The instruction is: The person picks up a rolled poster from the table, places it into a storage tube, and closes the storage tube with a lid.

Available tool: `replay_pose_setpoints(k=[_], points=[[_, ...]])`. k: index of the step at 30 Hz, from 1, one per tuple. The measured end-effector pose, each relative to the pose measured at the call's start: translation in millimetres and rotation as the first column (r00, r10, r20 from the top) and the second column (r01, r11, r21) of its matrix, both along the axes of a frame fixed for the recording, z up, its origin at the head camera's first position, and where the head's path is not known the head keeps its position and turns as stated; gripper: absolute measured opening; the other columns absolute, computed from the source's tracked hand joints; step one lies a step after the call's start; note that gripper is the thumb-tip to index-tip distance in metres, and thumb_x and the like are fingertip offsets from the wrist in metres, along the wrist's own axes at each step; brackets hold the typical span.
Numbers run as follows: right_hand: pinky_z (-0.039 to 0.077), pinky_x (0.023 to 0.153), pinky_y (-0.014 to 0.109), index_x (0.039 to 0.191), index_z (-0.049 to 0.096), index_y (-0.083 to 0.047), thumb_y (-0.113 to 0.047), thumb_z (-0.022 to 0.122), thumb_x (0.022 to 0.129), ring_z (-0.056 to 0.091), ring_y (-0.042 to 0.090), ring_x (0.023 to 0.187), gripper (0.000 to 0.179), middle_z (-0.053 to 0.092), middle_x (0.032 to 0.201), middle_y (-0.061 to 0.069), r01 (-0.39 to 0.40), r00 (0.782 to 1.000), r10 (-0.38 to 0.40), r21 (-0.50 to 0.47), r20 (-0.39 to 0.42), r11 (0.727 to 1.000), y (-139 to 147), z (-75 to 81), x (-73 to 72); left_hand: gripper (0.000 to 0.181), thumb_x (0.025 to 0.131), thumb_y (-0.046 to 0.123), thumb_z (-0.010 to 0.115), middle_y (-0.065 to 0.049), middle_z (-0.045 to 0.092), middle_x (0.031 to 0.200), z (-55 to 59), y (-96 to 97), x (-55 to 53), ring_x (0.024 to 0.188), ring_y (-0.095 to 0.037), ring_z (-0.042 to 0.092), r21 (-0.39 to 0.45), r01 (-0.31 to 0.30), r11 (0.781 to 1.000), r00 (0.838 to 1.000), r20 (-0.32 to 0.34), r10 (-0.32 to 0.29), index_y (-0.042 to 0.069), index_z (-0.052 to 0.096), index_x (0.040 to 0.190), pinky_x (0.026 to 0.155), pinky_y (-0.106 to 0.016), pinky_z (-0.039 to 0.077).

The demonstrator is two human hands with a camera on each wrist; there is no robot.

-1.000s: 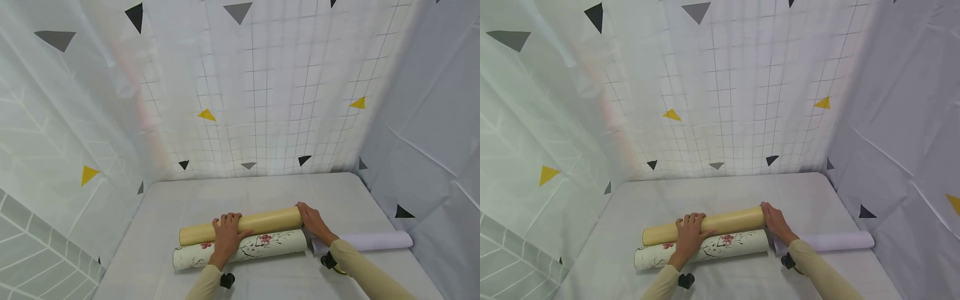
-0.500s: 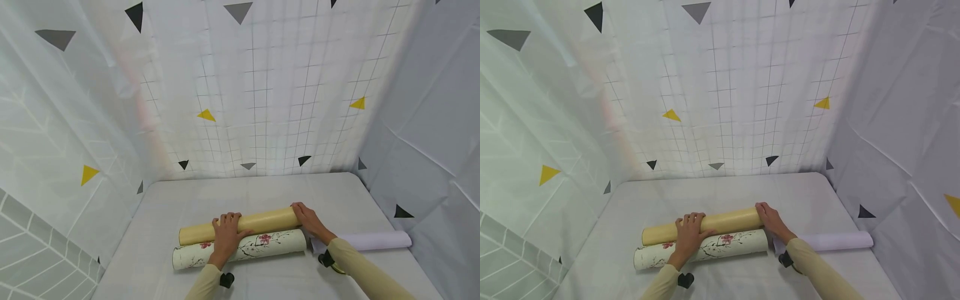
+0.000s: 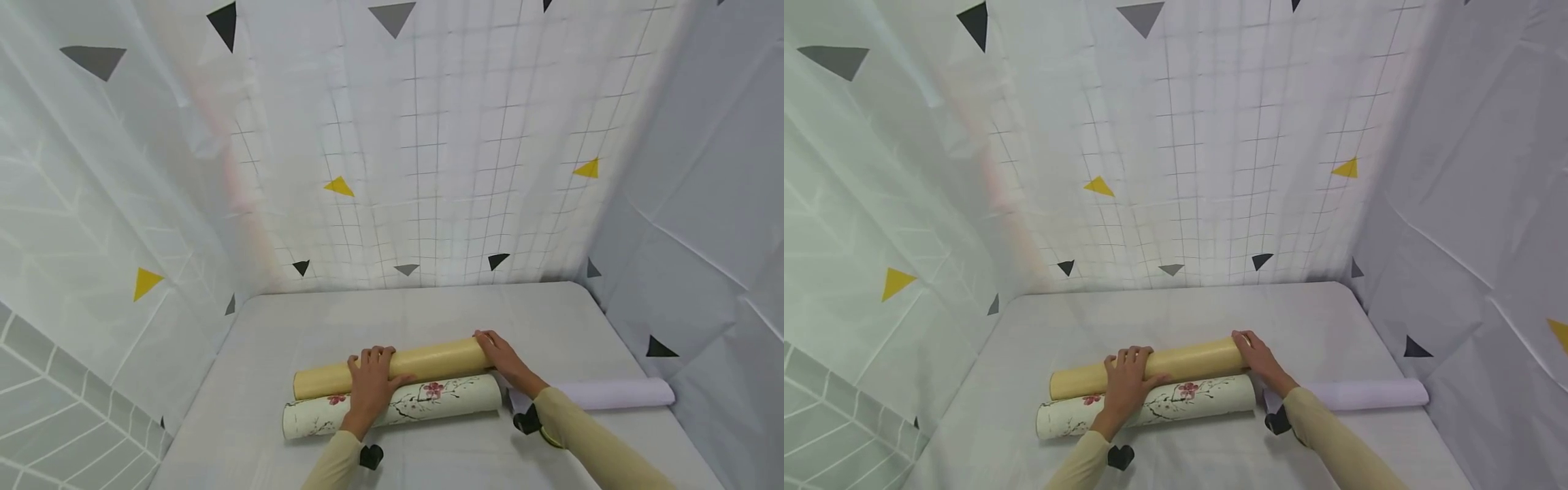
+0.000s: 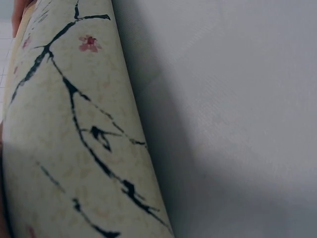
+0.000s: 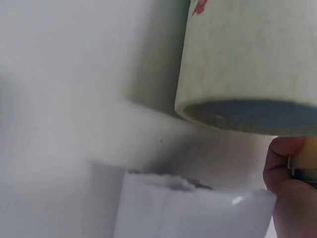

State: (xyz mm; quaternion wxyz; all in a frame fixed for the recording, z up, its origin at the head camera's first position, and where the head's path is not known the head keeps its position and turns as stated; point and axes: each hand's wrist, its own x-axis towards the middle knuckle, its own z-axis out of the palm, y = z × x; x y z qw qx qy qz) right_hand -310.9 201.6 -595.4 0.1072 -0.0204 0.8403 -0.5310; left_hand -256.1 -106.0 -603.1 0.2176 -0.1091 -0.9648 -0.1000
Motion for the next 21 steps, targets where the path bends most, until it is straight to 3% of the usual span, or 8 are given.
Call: replay_pose_setpoints(k=[8, 17, 21], points=[[0.054, 0.088, 0.036, 0.151, 0.039, -0.010, -0.053, 0.037, 0.109, 0.058, 0.028, 0.115, 0.060, 0.045, 0.150, 0.022, -0.016, 0.999, 0.019, -0.076, 0.041, 0.997, 2.8, -1.6, 0.7, 0.065, 0.083, 0.069, 0.067, -0.004, 0.064, 0.122, 0.9, 3.4, 5.4, 0.114, -0.031, 0.058, 0.009, -0.005, 1.000, 1.000, 0.006, 0.005, 0.021, 0.062, 0.127, 0.099, -0.061, 0.042], [0.049, 0.076, 0.034, 0.139, 0.045, -0.007, -0.044, 0.034, 0.112, 0.054, 0.025, 0.097, 0.047, 0.052, 0.128, 0.020, -0.008, 1.000, 0.011, -0.097, 0.029, 0.995, -2.2, 2.5, 3.4, 0.066, 0.083, 0.069, 0.067, -0.005, 0.064, 0.124, 0.6, 7.0, 9.1, 0.114, -0.031, 0.057, 0.007, -0.016, 1.000, 1.000, 0.005, 0.016, 0.021, 0.062, 0.128, 0.099, -0.062, 0.042], [0.047, 0.076, 0.033, 0.136, 0.046, -0.006, -0.043, 0.033, 0.112, 0.053, 0.023, 0.097, 0.046, 0.052, 0.126, 0.018, -0.007, 1.000, 0.008, -0.100, 0.014, 0.995, -2.8, 2.4, 4.1, 0.066, 0.083, 0.069, 0.067, -0.004, 0.064, 0.123, 0.6, 7.2, 10.5, 0.113, -0.030, 0.057, -0.004, -0.021, 1.000, 1.000, -0.001, 0.021, 0.021, 0.062, 0.128, 0.098, -0.061, 0.043]])
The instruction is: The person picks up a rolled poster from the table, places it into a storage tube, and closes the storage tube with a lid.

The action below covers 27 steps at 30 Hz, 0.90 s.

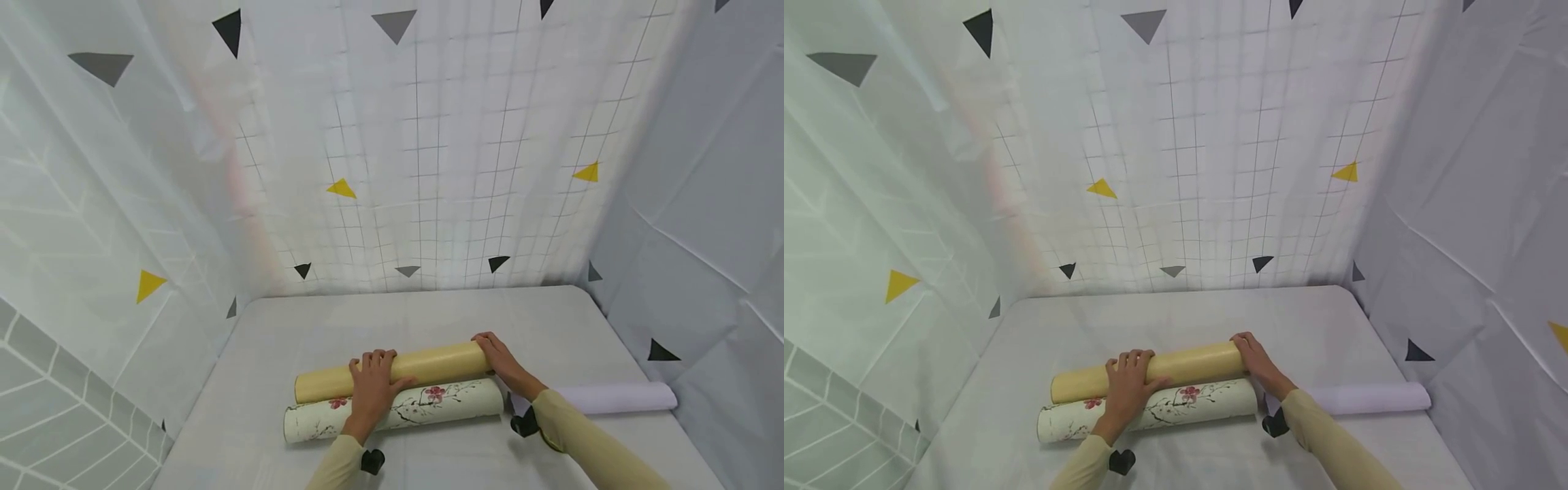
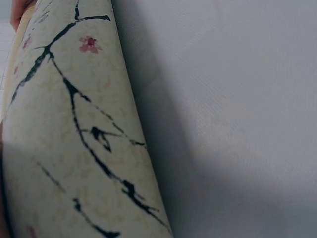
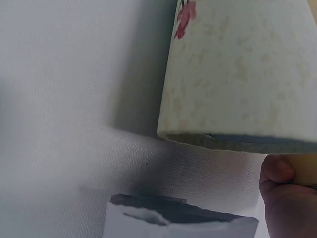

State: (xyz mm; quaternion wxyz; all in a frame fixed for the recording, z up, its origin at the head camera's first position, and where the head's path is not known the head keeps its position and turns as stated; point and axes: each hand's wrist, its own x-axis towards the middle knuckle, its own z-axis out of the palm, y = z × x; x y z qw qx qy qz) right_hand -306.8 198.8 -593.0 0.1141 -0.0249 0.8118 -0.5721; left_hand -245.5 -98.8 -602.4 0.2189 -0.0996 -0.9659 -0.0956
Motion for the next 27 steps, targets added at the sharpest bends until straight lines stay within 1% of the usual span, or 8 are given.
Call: replay_pose_setpoints(k=[4, 7, 11, 14, 17, 20, 23, 27], points=[[0.047, 0.078, 0.032, 0.136, 0.046, -0.005, -0.042, 0.032, 0.113, 0.053, 0.022, 0.098, 0.045, 0.052, 0.128, 0.019, -0.004, 1.000, 0.004, 0.011, -0.013, 1.000, 0, 0.2, 2.2, 0.065, 0.083, 0.070, 0.066, -0.002, 0.064, 0.122, -1.4, 0.7, 0.8, 0.113, -0.028, 0.057, -0.029, -0.011, 1.000, 1.000, -0.015, 0.010, 0.022, 0.061, 0.127, 0.098, -0.060, 0.043], [0.046, 0.084, 0.034, 0.137, 0.046, -0.005, -0.042, 0.032, 0.113, 0.053, 0.025, 0.103, 0.047, 0.051, 0.131, 0.019, -0.004, 1.000, 0.005, 0.031, -0.011, 1.000, 1, 2.1, 3.9, 0.066, 0.084, 0.072, 0.064, -0.001, 0.064, 0.122, -3.1, 0.9, 0.1, 0.113, -0.028, 0.057, -0.046, -0.017, 0.999, 1.000, -0.022, 0.016, 0.023, 0.061, 0.127, 0.098, -0.059, 0.044], [0.046, 0.101, 0.043, 0.143, 0.042, -0.004, -0.046, 0.035, 0.111, 0.053, 0.032, 0.122, 0.054, 0.048, 0.144, 0.023, 0.001, 1.000, -0.001, 0.101, 0.000, 0.995, 2, 3.0, 5.1, 0.067, 0.084, 0.073, 0.063, -0.001, 0.064, 0.122, -6.3, 0.0, -1.8, 0.114, -0.027, 0.058, -0.044, -0.016, 0.999, 1.000, -0.013, 0.015, 0.022, 0.061, 0.128, 0.100, -0.058, 0.043], [0.045, 0.107, 0.048, 0.147, 0.039, -0.005, -0.053, 0.045, 0.106, 0.052, 0.034, 0.130, 0.063, 0.046, 0.149, 0.024, -0.014, 1.000, 0.012, 0.162, 0.014, 0.987, 3, 1.3, 3.9, 0.066, 0.083, 0.072, 0.064, -0.001, 0.066, 0.121, -6.9, -0.7, -3.7, 0.113, -0.027, 0.059, -0.030, -0.012, 0.999, 1.000, -0.011, 0.012, 0.022, 0.062, 0.126, 0.100, -0.058, 0.044], [0.049, 0.102, 0.049, 0.151, 0.035, -0.009, -0.055, 0.059, 0.099, 0.055, 0.035, 0.128, 0.073, 0.048, 0.147, 0.025, -0.055, 0.998, 0.052, 0.186, 0.022, 0.981, 7, -0.9, 1.5, 0.066, 0.083, 0.070, 0.065, -0.001, 0.066, 0.121, -5.4, -1.0, -4.7, 0.113, -0.028, 0.060, -0.014, -0.008, 1.000, 1.000, -0.011, 0.008, 0.021, 0.063, 0.126, 0.101, -0.059, 0.044], [0.053, 0.099, 0.047, 0.154, 0.033, -0.010, -0.050, 0.070, 0.094, 0.056, 0.037, 0.129, 0.081, 0.049, 0.146, 0.026, -0.092, 0.996, 0.092, 0.191, 0.009, 0.977, 10, -3.4, 0.7, 0.066, 0.084, 0.069, 0.066, -0.002, 0.067, 0.121, -2.3, -0.9, -3.5, 0.113, -0.029, 0.060, -0.001, -0.005, 1.000, 1.000, -0.001, 0.005, 0.020, 0.063, 0.127, 0.102, -0.060, 0.044], [0.054, 0.098, 0.045, 0.154, 0.033, -0.011, -0.048, 0.073, 0.092, 0.056, 0.037, 0.130, 0.082, 0.050, 0.146, 0.026, -0.115, 0.993, 0.116, 0.187, 0.006, 0.976, 12, -5.7, 0.4, 0.064, 0.083, 0.068, 0.068, -0.002, 0.067, 0.120, -0.7, -1.4, -1.9, 0.113, -0.029, 0.060, 0.010, -0.005, 1.000, 1.000, -0.001, 0.005, 0.020, 0.063, 0.125, 0.102, -0.060, 0.044], [0.053, 0.096, 0.044, 0.152, 0.035, -0.011, -0.046, 0.074, 0.093, 0.058, 0.034, 0.123, 0.079, 0.052, 0.142, 0.026, -0.117, 0.992, 0.122, 0.209, -0.013, 0.971, 12, -6.1, -0.6, 0.062, 0.081, 0.064, 0.073, -0.004, 0.068, 0.118, -1.9, -1.7, -2.4, 0.110, -0.031, 0.060, 0.049, 0.015, 0.999, 1.000, -0.023, -0.014, 0.018, 0.065, 0.122, 0.100, -0.060, 0.044]])
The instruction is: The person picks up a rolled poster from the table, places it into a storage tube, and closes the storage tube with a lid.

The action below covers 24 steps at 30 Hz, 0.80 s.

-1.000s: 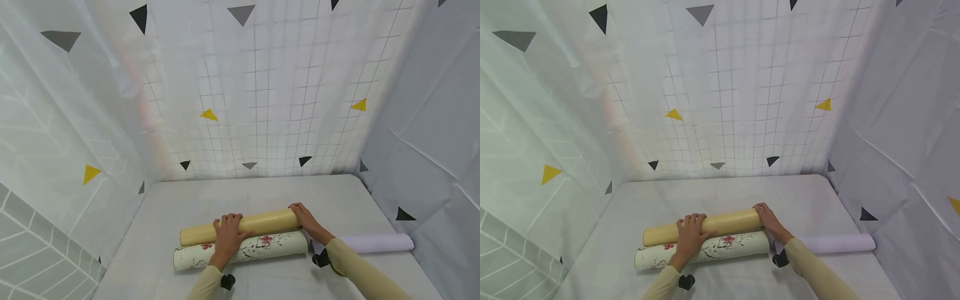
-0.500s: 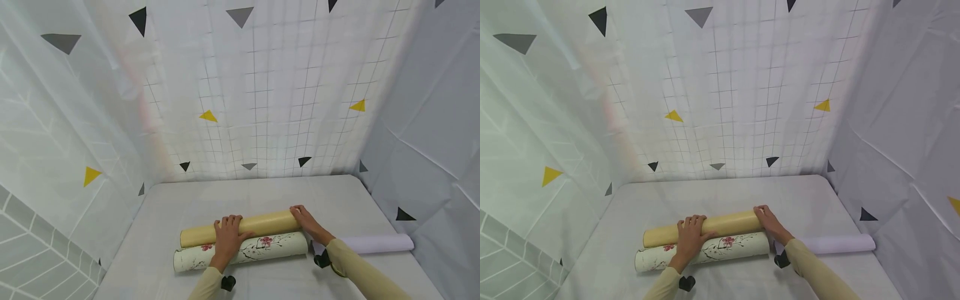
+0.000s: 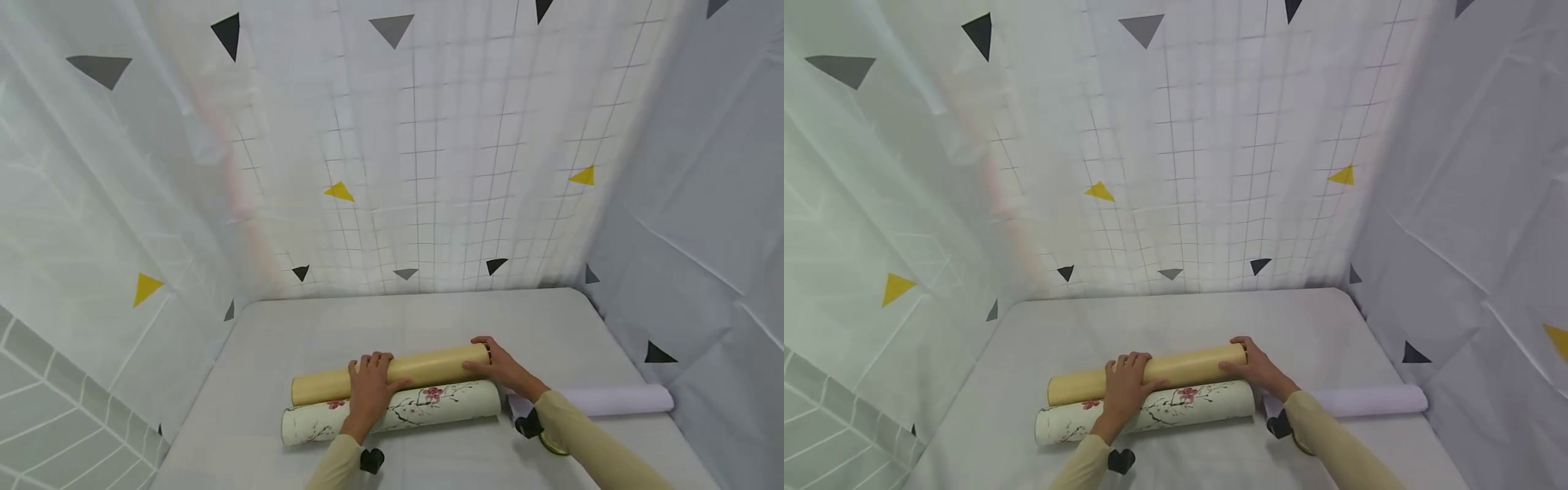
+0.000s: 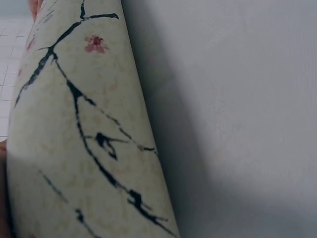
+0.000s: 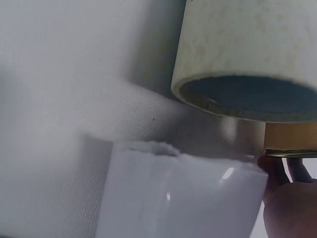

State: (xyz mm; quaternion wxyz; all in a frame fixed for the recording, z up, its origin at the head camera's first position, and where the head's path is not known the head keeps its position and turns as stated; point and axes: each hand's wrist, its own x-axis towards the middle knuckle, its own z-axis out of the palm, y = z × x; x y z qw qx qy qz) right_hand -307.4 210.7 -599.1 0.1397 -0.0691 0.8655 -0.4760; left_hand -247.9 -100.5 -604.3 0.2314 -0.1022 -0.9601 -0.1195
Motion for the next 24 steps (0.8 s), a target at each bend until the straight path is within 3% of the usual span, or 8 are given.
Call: replay_pose_setpoints(k=[3, 10, 15, 24], points=[[0.052, 0.094, 0.044, 0.150, 0.036, -0.010, -0.045, 0.074, 0.093, 0.059, 0.031, 0.117, 0.077, 0.053, 0.139, 0.026, -0.003, 1.000, 0.004, 0.021, -0.023, 1.000, -1, 0.7, 0.1, 0.062, 0.080, 0.062, 0.074, -0.005, 0.069, 0.117, -2.7, -0.3, -1.0, 0.109, -0.032, 0.060, 0.018, 0.009, 1.000, 1.000, -0.011, -0.009, 0.017, 0.066, 0.121, 0.099, -0.060, 0.044], [0.051, 0.092, 0.044, 0.149, 0.037, -0.004, -0.039, 0.074, 0.094, 0.060, 0.028, 0.110, 0.074, 0.056, 0.134, 0.026, -0.028, 0.997, 0.033, 0.057, -0.076, 0.998, -1, -1.4, 1.3, 0.061, 0.083, 0.061, 0.072, -0.005, 0.069, 0.123, 2.7, 0.1, 0.4, 0.114, -0.032, 0.060, 0.050, 0.003, 0.999, 0.998, 0.070, -0.007, 0.017, 0.066, 0.126, 0.104, -0.060, 0.042], [0.051, 0.089, 0.043, 0.148, 0.038, 0.000, -0.037, 0.074, 0.094, 0.062, 0.029, 0.106, 0.074, 0.059, 0.130, 0.029, -0.036, 0.993, 0.041, 0.052, -0.111, 0.998, -2, -2.4, 0.0, 0.059, 0.083, 0.057, 0.075, -0.006, 0.069, 0.122, 5.0, 1.4, 0.2, 0.113, -0.032, 0.060, 0.065, 0.006, 0.998, 0.998, 0.060, -0.010, 0.016, 0.067, 0.124, 0.103, -0.059, 0.042], [0.038, 0.104, 0.062, 0.154, 0.034, 0.002, -0.033, 0.067, 0.099, 0.041, 0.046, 0.133, 0.072, 0.039, 0.149, 0.033, -0.013, 0.955, 0.046, 0.115, -0.293, 0.993, -8, -9.4, 8.4, 0.062, 0.084, 0.059, 0.073, -0.008, 0.068, 0.123, 4.3, 2.3, 1.7, 0.115, -0.035, 0.060, 0.047, -0.002, 0.999, 0.999, 0.047, -0.001, 0.014, 0.067, 0.126, 0.104, -0.062, 0.042]])
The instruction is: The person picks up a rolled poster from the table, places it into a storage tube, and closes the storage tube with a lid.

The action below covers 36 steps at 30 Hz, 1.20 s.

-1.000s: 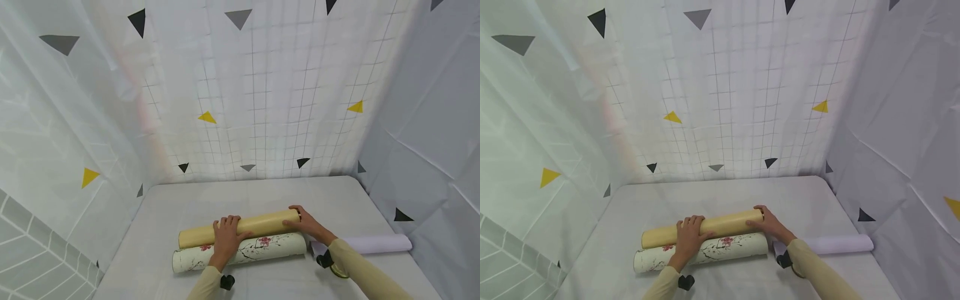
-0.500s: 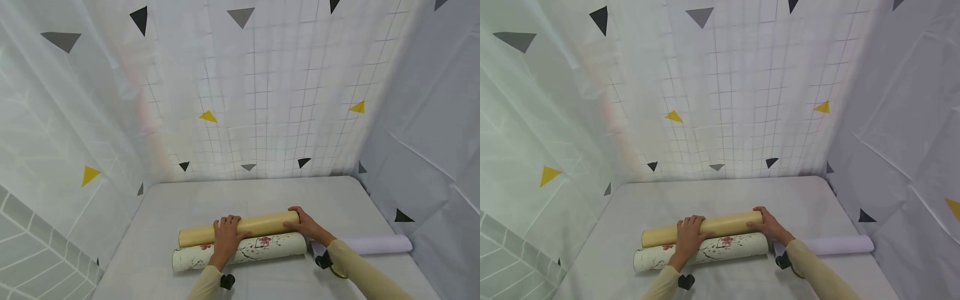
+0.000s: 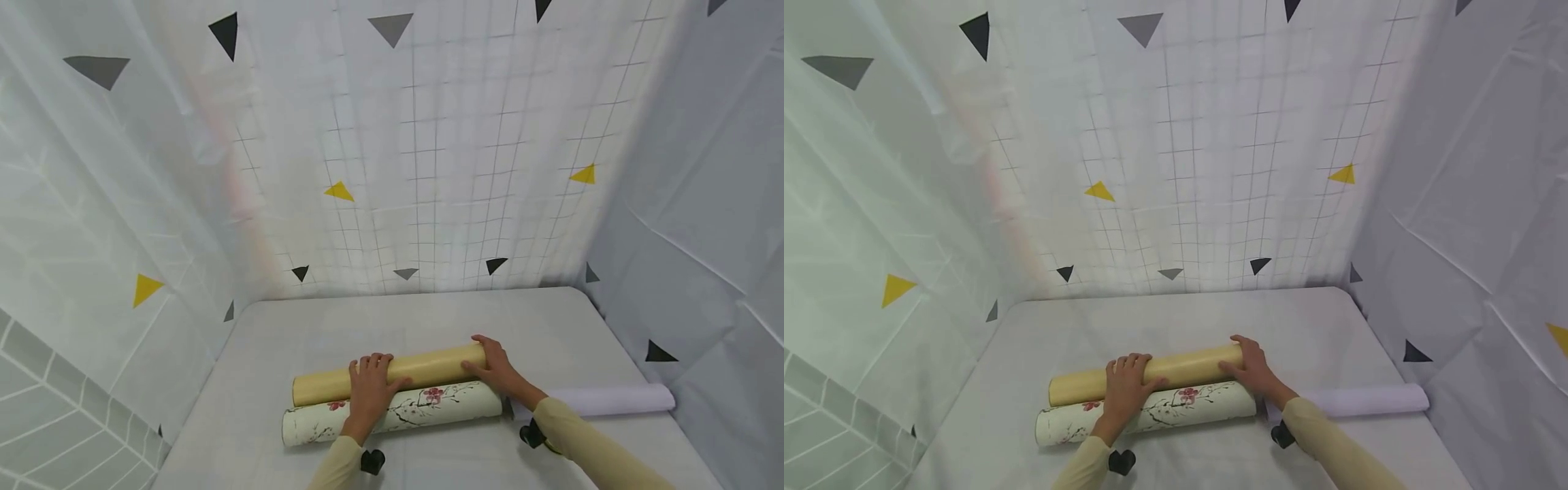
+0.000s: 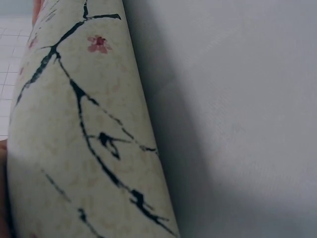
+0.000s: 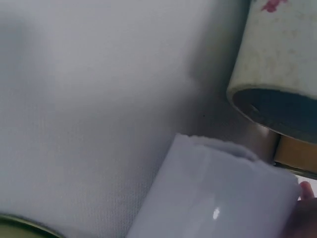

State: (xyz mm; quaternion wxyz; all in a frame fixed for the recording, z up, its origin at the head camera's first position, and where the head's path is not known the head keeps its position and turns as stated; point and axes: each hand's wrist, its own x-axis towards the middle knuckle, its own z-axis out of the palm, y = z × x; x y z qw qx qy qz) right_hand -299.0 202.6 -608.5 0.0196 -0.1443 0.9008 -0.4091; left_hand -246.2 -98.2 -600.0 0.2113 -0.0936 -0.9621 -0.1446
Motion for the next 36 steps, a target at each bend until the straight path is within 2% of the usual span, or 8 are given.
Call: replay_pose_setpoints(k=[4, 11, 17, 23, 28, 33, 35, 36], points=[[0.034, 0.108, 0.065, 0.150, 0.039, 0.002, -0.028, 0.064, 0.101, 0.038, 0.048, 0.136, 0.063, 0.040, 0.149, 0.032, -0.012, 0.999, 0.012, -0.007, -0.045, 1.000, -3.7, -0.5, 1.7, 0.063, 0.085, 0.061, 0.071, -0.007, 0.068, 0.125, -1.3, -0.8, -0.5, 0.118, -0.034, 0.060, 0.001, -0.005, 1.000, 1.000, 0.025, 0.005, 0.015, 0.066, 0.128, 0.107, -0.063, 0.041], [0.031, 0.113, 0.067, 0.149, 0.040, 0.001, -0.029, 0.061, 0.103, 0.035, 0.049, 0.140, 0.059, 0.039, 0.151, 0.030, -0.027, 1.000, 0.027, 0.004, -0.013, 1.000, -6.8, -0.7, 0.1, 0.060, 0.086, 0.058, 0.074, -0.007, 0.069, 0.125, -4.5, -3.8, -1.3, 0.120, -0.030, 0.064, 0.005, -0.010, 1.000, 1.000, 0.009, 0.010, 0.015, 0.067, 0.127, 0.110, -0.068, 0.039], [0.033, 0.112, 0.067, 0.150, 0.039, 0.002, -0.030, 0.060, 0.104, 0.036, 0.049, 0.139, 0.060, 0.039, 0.151, 0.032, -0.022, 1.000, 0.022, -0.001, -0.012, 1.000, -8.4, -1.5, 1.4, 0.051, 0.087, 0.047, 0.078, -0.007, 0.070, 0.125, -7.9, -4.8, -3.9, 0.119, -0.028, 0.065, 0.028, 0.059, 0.998, 0.997, -0.046, -0.057, 0.014, 0.067, 0.124, 0.107, -0.072, 0.040], [0.035, 0.109, 0.066, 0.149, 0.040, 0.003, -0.031, 0.061, 0.103, 0.038, 0.049, 0.136, 0.061, 0.040, 0.149, 0.033, -0.003, 1.000, 0.003, -0.003, -0.016, 1.000, -7.4, -3.6, 3.3, 0.037, 0.090, 0.038, 0.078, -0.003, 0.069, 0.123, -7.0, -2.3, -0.6, 0.119, -0.026, 0.063, -0.003, 0.125, 0.992, 0.985, -0.116, -0.125, 0.017, 0.069, 0.119, 0.102, -0.070, 0.043], [0.035, 0.109, 0.065, 0.150, 0.039, 0.003, -0.032, 0.060, 0.104, 0.038, 0.048, 0.137, 0.061, 0.040, 0.149, 0.032, -0.001, 1.000, 0.001, 0.001, -0.003, 1.000, -7.1, -6.4, 2.4, 0.025, 0.085, 0.028, 0.083, -0.001, 0.068, 0.115, -9.4, 1.0, 0.5, 0.110, -0.023, 0.061, 0.023, 0.201, 0.979, 0.960, -0.201, -0.192, 0.021, 0.071, 0.106, 0.093, -0.052, 0.048], [0.033, 0.112, 0.066, 0.150, 0.040, 0.003, -0.031, 0.060, 0.104, 0.037, 0.049, 0.139, 0.061, 0.041, 0.150, 0.031, 0.000, 1.000, 0.000, -0.007, -0.006, 1.000, -5.7, -3.9, -1.2, 0.020, 0.081, 0.019, 0.087, 0.002, 0.068, 0.104, -9.0, 3.2, -1.3, 0.097, -0.017, 0.060, 0.051, 0.329, 0.943, 0.903, -0.309, -0.299, 0.021, 0.072, 0.094, 0.083, -0.039, 0.050], [0.033, 0.112, 0.066, 0.150, 0.040, 0.002, -0.030, 0.060, 0.104, 0.037, 0.049, 0.139, 0.060, 0.040, 0.151, 0.031, -0.003, 1.000, 0.003, -0.007, -0.010, 1.000, -5.3, -2.2, -2.6, 0.018, 0.082, 0.017, 0.086, 0.004, 0.070, 0.099, -7.2, 3.3, -1.0, 0.091, -0.014, 0.061, 0.057, 0.375, 0.925, 0.887, -0.314, -0.340, 0.020, 0.072, 0.092, 0.080, -0.035, 0.052], [0.033, 0.112, 0.066, 0.150, 0.040, 0.002, -0.031, 0.060, 0.104, 0.037, 0.049, 0.139, 0.060, 0.040, 0.151, 0.031, -0.004, 1.000, 0.004, -0.006, -0.010, 1.000, -5.2, -1.6, -3.5, 0.017, 0.083, 0.017, 0.086, 0.005, 0.070, 0.097, -5.8, 3.1, -0.2, 0.088, -0.013, 0.062, 0.063, 0.391, 0.918, 0.885, -0.300, -0.356, 0.021, 0.073, 0.093, 0.078, -0.032, 0.053]])
